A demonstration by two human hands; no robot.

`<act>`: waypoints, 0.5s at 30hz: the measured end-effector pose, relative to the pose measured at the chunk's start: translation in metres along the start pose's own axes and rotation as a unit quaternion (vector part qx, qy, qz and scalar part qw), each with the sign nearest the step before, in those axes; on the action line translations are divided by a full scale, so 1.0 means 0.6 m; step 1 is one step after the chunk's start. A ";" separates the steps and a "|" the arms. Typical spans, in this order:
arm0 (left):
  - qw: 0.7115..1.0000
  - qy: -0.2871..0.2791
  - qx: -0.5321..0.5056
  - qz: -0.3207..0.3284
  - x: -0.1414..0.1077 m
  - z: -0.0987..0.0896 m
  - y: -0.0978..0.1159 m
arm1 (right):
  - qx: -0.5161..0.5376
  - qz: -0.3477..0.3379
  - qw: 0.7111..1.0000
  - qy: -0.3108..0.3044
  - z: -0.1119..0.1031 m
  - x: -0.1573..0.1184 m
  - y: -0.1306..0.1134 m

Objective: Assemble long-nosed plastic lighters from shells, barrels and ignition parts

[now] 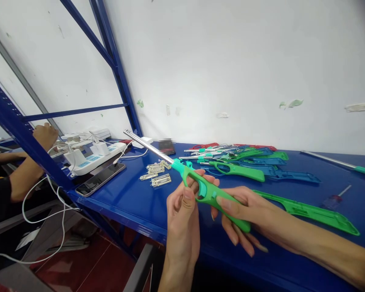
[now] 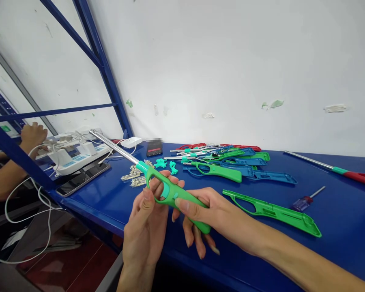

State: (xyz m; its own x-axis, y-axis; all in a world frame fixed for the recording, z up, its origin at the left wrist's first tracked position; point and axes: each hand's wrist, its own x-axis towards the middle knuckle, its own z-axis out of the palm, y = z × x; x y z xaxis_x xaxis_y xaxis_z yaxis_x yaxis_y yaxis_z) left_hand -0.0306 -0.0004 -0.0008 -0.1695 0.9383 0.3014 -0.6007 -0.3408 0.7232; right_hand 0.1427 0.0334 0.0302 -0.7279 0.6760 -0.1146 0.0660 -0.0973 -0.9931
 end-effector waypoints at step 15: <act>0.999 0.018 -0.042 -0.026 0.008 -0.011 0.007 | 0.071 0.025 0.997 -0.019 -0.019 -0.022 -0.010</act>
State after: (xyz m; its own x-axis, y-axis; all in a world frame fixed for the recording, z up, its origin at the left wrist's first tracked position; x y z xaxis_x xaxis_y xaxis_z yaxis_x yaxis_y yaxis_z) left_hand -0.0391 0.0031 -0.0006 -0.1644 0.9565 0.2411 -0.6723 -0.2875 0.6821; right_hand 0.1593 0.0333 0.0372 -0.7515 0.6402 -0.1592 0.0070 -0.2335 -0.9723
